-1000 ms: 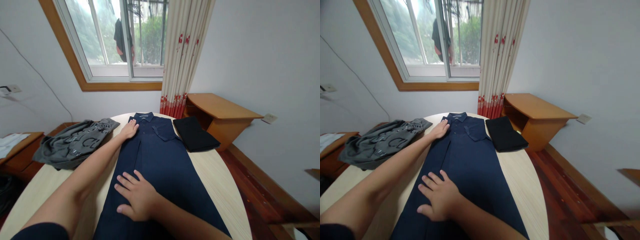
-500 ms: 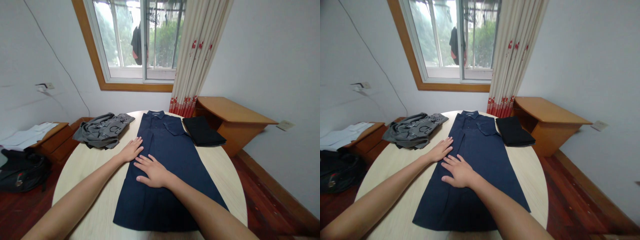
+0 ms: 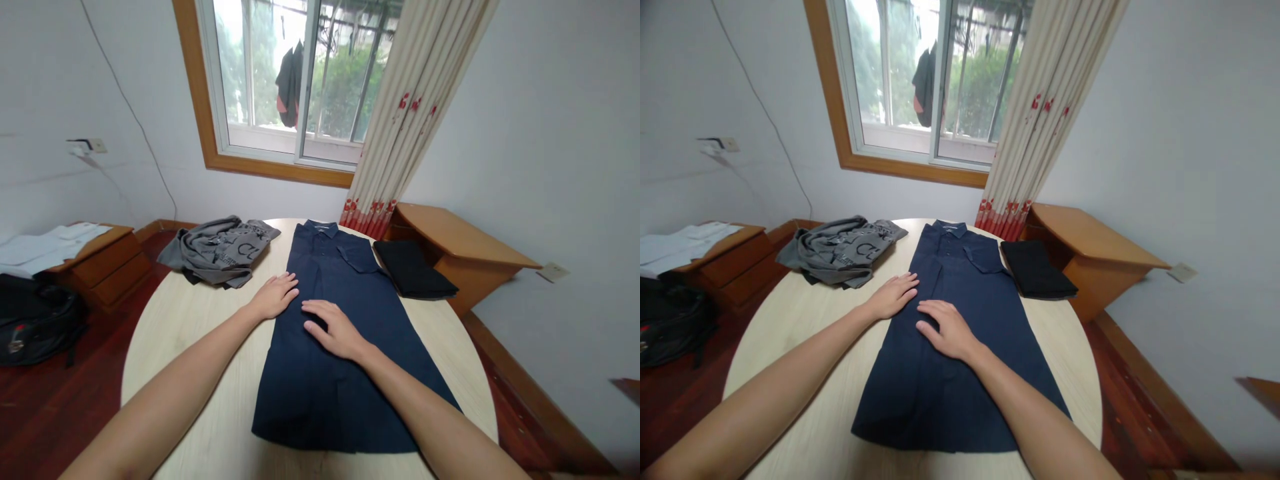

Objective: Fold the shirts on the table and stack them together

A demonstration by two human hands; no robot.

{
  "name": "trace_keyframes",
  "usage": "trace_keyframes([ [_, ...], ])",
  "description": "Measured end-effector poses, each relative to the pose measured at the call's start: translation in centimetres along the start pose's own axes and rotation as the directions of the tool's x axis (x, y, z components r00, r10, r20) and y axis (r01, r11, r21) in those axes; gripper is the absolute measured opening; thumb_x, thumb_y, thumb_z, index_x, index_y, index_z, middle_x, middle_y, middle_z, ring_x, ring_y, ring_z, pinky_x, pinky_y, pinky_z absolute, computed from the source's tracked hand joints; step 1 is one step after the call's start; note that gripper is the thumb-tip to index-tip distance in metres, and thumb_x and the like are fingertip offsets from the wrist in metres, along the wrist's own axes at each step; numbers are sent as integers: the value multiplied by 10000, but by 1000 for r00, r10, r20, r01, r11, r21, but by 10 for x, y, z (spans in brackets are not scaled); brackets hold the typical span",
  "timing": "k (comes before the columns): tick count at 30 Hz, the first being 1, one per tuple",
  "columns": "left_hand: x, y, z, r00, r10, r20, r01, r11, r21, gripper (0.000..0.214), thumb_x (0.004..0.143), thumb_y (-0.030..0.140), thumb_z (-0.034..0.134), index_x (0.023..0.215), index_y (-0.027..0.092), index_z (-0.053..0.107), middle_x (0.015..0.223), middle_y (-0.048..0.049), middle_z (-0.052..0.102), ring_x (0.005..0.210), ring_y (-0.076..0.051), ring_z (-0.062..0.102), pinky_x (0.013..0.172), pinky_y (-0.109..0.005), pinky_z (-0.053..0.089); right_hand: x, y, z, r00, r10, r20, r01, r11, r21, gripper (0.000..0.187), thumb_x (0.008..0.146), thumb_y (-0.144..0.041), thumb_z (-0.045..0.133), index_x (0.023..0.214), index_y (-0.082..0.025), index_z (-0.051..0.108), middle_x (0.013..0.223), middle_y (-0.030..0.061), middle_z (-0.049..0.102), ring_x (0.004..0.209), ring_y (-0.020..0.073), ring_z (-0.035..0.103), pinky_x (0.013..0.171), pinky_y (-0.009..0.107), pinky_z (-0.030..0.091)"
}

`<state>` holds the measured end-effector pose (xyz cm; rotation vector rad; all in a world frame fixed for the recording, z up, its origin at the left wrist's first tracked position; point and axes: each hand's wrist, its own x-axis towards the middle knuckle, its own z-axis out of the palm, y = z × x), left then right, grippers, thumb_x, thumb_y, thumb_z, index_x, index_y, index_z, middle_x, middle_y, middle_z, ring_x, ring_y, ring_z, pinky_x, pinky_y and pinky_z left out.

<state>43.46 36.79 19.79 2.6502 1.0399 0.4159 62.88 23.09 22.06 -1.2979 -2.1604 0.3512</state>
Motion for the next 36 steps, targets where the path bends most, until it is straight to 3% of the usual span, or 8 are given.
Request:
trace_keyframes([
  [4,0,0,1,1000,2,-16,-2,1000,3,573,1027,492,260,1427,190,539,1571,-96,399,1477,-258,323,1200,-489,256,9,37,-25,935,251,-250,-265,964,-26,347,948,-386,528,1195,-189,674,1262,117,674,1200,240,606,1073,419,439],
  [7,0,1,-1,1000,4,-18,-4,1000,2,561,1028,484,270,1418,193,548,1563,-95,413,1472,-263,334,1195,-496,265,22,80,-53,767,539,-350,-571,821,12,389,940,-340,538,1260,-140,630,1255,138,673,1130,218,646,1019,339,473],
  [9,0,1,-1,1000,2,-17,-2,1000,4,558,1028,480,274,1416,189,551,1561,-98,417,1470,-265,337,1194,-497,267,32,108,-71,673,636,-378,-695,718,-29,426,943,-324,544,1300,-99,602,1254,163,671,1139,218,646,1024,310,461],
  [14,1,1,-1,999,19,-36,-18,1000,13,552,1029,485,276,1396,199,573,1546,-96,441,1459,-266,358,1189,-492,280,57,157,-104,638,676,-369,-770,557,-312,478,931,-318,577,1319,-41,592,1312,213,628,1217,257,607,1042,291,438],
  [17,3,-1,1,998,40,-50,-40,999,12,545,1028,496,278,1379,218,589,1532,-89,465,1452,-262,372,1180,-488,295,72,173,-110,571,755,-321,-806,440,-396,455,901,-313,605,1267,-44,630,1271,236,644,1195,287,627,992,310,480],
  [25,6,-2,2,997,34,-64,-35,999,-8,516,1020,508,307,1364,260,601,1518,-64,488,1441,-261,389,1171,-506,306,110,195,-113,421,836,-350,-883,291,-367,422,743,-177,725,1142,-44,697,1130,278,679,1094,336,684,877,369,561],
  [31,7,-1,2,998,32,-58,-32,999,-10,502,1018,500,331,1361,251,600,1525,-62,478,1449,-261,375,1172,-504,302,120,210,-120,319,871,-374,-931,213,-298,435,701,-222,772,1101,-70,695,1087,250,691,1067,337,693,851,406,578],
  [36,7,-2,1,997,37,-62,-38,999,-9,496,1014,506,337,1357,266,604,1525,-63,478,1447,-263,378,1170,-502,305,117,223,-124,369,864,-342,-919,284,-273,406,681,-217,764,1053,-65,703,1061,214,711,1022,317,706,815,354,583],
])
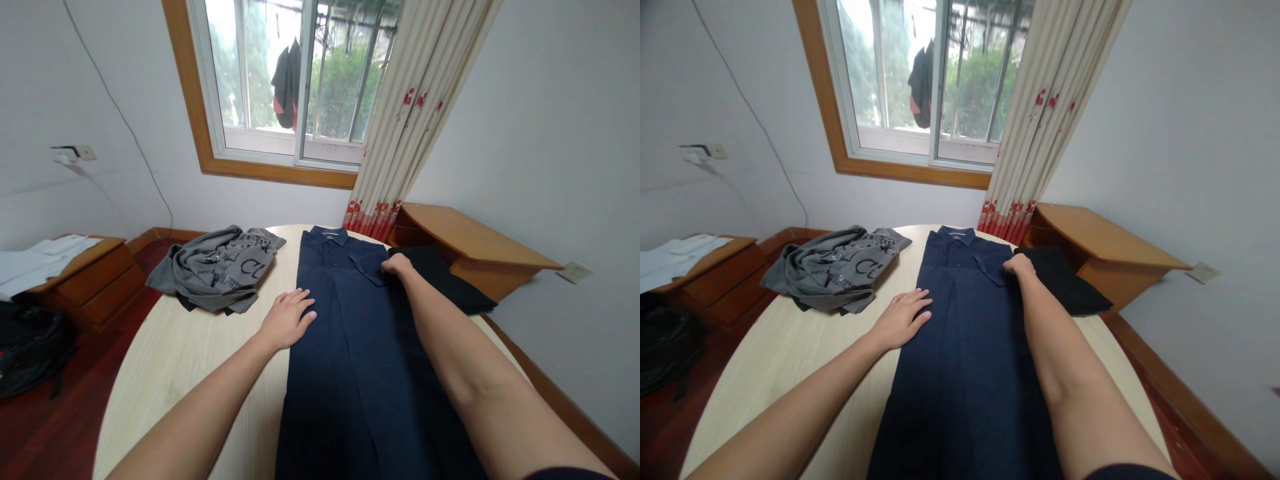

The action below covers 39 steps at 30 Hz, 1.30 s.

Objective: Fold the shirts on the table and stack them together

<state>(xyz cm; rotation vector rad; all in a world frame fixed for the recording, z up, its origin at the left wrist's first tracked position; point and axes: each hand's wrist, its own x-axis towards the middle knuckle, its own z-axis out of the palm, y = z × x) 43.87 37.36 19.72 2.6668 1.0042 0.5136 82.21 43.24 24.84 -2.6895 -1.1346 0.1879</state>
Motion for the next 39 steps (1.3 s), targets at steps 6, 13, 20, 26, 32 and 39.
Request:
trace_keyframes([
  [6,0,3,-3,1000,-12,24,12,1000,-2,473,997,479,391,1364,262,596,1535,-68,463,1454,-276,366,1172,-516,299,-9,-15,-3,993,-104,-51,104,995,-3,375,712,-216,726,1064,-89,726,1088,212,716,1036,293,703,832,284,558],
  [13,-2,9,-10,999,-27,45,27,1000,14,455,997,418,439,1376,209,576,1544,-78,452,1458,-266,357,1184,-495,280,-28,-53,1,962,-272,-36,270,961,-53,347,720,-195,688,1052,-118,755,1090,180,737,1052,306,696,855,300,545],
  [20,-2,10,-11,999,-31,42,31,999,9,446,995,412,454,1371,208,581,1541,-82,455,1459,-272,356,1185,-507,277,-26,-70,12,949,-315,8,314,947,-64,389,723,-177,689,1097,-87,750,1126,200,729,1071,312,692,866,297,535],
  [26,-2,9,-10,999,-28,37,27,1000,7,449,995,410,457,1370,197,580,1541,-87,455,1455,-274,362,1181,-510,284,-20,-73,19,944,-325,51,327,944,-48,399,765,-209,668,1136,-81,739,1041,180,753,956,287,728,812,299,551],
  [32,-2,10,-11,999,-29,39,29,1000,2,438,989,400,471,1364,206,585,1539,-87,457,1454,-280,364,1178,-521,289,-15,-69,21,868,-494,45,496,863,-95,504,959,-354,463,1355,-73,597,1291,200,660,1218,292,620,1022,354,478],
  [39,-1,11,-12,998,-39,52,38,999,22,450,994,406,466,1369,187,583,1541,-85,454,1455,-272,363,1186,-502,284,-18,-51,58,829,-550,103,559,822,-112,647,1022,-498,269,1572,-156,277,1650,105,205,1525,262,182,1211,514,202],
])
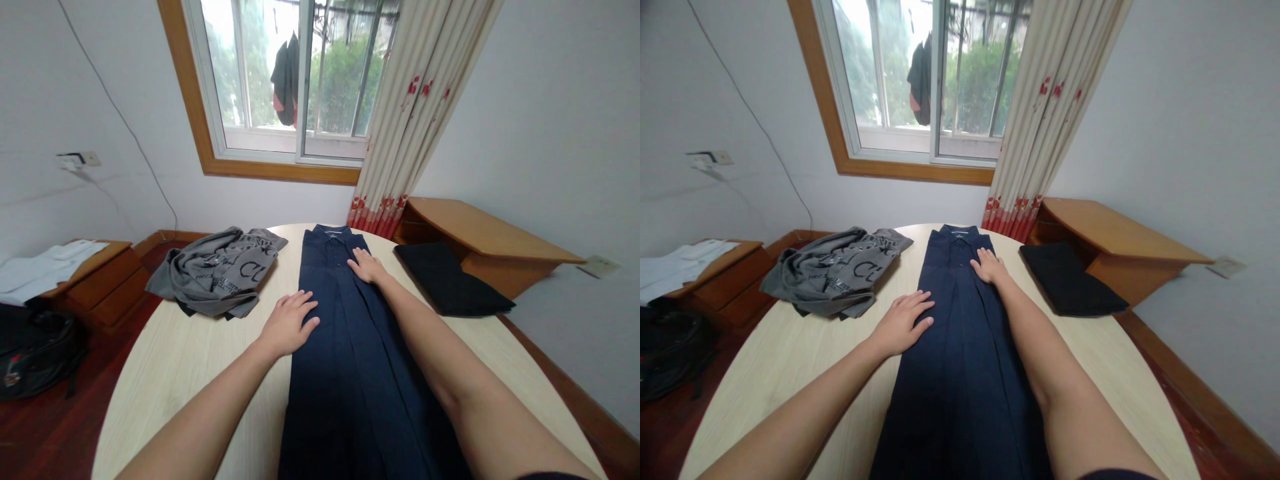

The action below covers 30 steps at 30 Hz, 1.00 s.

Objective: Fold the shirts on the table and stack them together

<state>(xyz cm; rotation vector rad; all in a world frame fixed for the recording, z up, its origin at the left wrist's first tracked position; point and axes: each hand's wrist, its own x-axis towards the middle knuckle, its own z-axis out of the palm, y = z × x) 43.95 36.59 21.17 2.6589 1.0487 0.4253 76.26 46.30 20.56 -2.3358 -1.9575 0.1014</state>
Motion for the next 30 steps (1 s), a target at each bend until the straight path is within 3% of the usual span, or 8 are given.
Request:
trace_keyframes([
  [6,1,2,0,1000,-8,22,7,999,39,456,999,410,454,1388,198,564,1557,-78,429,1464,-273,345,1187,-504,279,17,0,7,996,84,28,-84,996,-5,699,1009,-570,181,1591,-185,217,1667,95,129,1535,268,127,1189,604,170],
  [13,2,1,3,1000,-8,22,7,999,52,456,996,405,458,1397,208,552,1567,-77,414,1470,-270,334,1190,-511,275,47,1,6,1000,14,-2,-14,999,-45,683,1014,-560,171,1588,-196,235,1666,99,149,1533,259,136,1205,565,127],
  [18,2,-1,6,1000,-16,15,16,999,33,452,993,420,455,1387,226,560,1565,-70,419,1463,-267,347,1191,-511,278,72,7,7,999,29,22,-30,999,13,701,1003,-602,165,1593,-228,224,1672,82,123,1535,281,117,1194,584,150],
  [24,4,-6,14,992,-78,-102,78,997,-8,467,1009,430,406,1408,223,532,1591,-77,373,1475,-253,324,1194,-487,293,99,17,9,1000,-13,19,12,998,56,673,1019,-546,199,1594,-197,221,1668,102,134,1538,273,101,1212,540,132],
  [30,8,-6,16,989,-124,-85,124,992,-4,462,1021,437,378,1400,226,537,1574,-80,405,1467,-256,341,1194,-489,289,121,23,13,999,-34,17,32,995,94,637,1036,-485,191,1584,-166,247,1665,113,148,1538,255,108,1227,489,124],
])
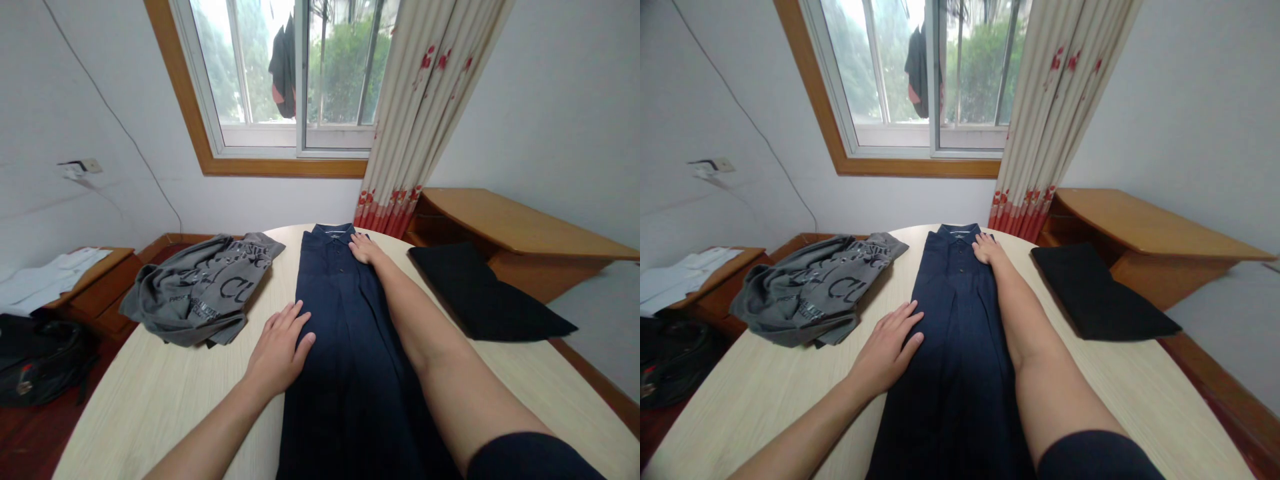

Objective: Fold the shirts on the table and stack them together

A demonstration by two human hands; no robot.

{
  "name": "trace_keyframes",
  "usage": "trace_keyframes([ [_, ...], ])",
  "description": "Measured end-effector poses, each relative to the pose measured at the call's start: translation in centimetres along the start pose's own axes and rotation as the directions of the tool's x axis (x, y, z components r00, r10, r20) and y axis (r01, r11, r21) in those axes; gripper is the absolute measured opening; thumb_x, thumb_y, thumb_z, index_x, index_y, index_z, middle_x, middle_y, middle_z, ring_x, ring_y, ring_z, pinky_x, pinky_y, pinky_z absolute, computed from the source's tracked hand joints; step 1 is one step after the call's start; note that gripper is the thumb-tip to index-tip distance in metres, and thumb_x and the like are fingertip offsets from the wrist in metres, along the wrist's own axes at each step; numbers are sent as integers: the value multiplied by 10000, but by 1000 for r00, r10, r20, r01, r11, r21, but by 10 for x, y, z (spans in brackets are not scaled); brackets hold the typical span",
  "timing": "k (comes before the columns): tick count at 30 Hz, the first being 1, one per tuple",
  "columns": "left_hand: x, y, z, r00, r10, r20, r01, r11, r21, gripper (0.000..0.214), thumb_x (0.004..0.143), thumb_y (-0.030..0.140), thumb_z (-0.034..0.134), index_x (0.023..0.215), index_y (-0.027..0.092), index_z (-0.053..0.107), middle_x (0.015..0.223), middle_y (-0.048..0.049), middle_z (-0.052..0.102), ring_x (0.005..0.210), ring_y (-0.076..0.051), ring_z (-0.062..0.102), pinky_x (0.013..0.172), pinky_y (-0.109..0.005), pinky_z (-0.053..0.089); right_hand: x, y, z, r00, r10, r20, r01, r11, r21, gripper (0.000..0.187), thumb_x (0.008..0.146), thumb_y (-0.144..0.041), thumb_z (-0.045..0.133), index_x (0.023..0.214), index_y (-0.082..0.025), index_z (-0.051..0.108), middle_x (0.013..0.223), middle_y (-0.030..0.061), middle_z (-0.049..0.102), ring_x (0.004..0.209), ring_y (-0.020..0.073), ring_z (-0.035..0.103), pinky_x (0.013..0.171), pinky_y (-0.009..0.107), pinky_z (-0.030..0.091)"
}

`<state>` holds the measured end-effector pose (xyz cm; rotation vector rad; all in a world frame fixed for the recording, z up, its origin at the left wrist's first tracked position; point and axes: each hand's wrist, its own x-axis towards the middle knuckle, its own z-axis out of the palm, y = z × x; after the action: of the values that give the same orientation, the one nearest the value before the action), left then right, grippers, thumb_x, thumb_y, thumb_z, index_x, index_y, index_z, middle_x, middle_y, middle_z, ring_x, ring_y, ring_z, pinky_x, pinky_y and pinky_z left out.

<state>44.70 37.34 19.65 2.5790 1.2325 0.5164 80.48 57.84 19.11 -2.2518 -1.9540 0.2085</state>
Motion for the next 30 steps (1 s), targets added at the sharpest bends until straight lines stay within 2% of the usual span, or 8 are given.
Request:
trace_keyframes([
  [3,2,0,-1,1000,-7,22,7,1000,9,466,1027,437,364,1403,222,535,1567,-76,417,1463,-250,349,1192,-491,286,7,3,-1,1000,1,-4,-1,1000,24,634,1042,-477,161,1580,-155,256,1661,116,162,1537,256,114,1229,490,112],
  [6,3,-1,-3,1000,-5,26,5,1000,5,465,1032,432,348,1401,222,537,1558,-72,432,1460,-242,354,1186,-491,292,8,6,-7,1000,4,8,-4,999,48,612,1048,-426,120,1577,-155,267,1646,119,214,1527,250,173,1220,487,172],
  [9,3,-2,-4,1000,7,19,-7,1000,-6,443,1029,431,359,1374,244,565,1547,-64,450,1450,-244,372,1175,-490,305,2,5,-12,999,4,41,-5,999,40,591,1035,-401,232,1565,-148,302,1638,127,235,1522,268,191,1211,494,209],
  [11,4,-2,-5,1000,13,15,-13,1000,-12,436,1027,431,367,1363,249,577,1545,-64,452,1445,-247,378,1172,-492,308,-6,1,-13,999,7,52,-8,1000,21,605,1019,-404,298,1567,-148,296,1651,126,188,1531,288,141,1211,539,174],
  [14,3,-2,-5,1000,14,20,-14,1000,-18,444,1025,430,370,1363,233,580,1546,-71,450,1448,-249,373,1174,-496,303,-23,-9,-10,999,12,50,-12,1000,-4,619,1023,-421,261,1582,-157,243,1663,120,135,1538,278,104,1209,581,107],
  [20,3,-3,-5,1000,24,-2,-24,999,-31,443,1032,421,342,1342,239,601,1529,-62,475,1442,-242,383,1173,-492,308,-78,-29,-5,999,-34,19,35,998,-45,627,1033,-472,173,1583,-179,247,1662,101,160,1538,242,117,1222,535,99],
  [26,2,-4,-6,999,45,-12,-45,998,-35,471,1039,435,313,1328,218,615,1516,-68,492,1438,-248,390,1169,-489,317,-151,-43,-7,1000,-2,3,2,1000,-14,640,1038,-478,129,1576,-160,265,1658,112,171,1532,254,151,1211,547,166],
  [30,1,-5,-7,998,57,-30,-59,997,-50,486,1035,443,302,1297,212,640,1484,-77,530,1416,-254,423,1157,-490,337,-202,-43,-8,998,-60,13,60,998,27,662,1033,-532,141,1574,-179,283,1650,112,200,1528,261,167,1214,539,171],
])
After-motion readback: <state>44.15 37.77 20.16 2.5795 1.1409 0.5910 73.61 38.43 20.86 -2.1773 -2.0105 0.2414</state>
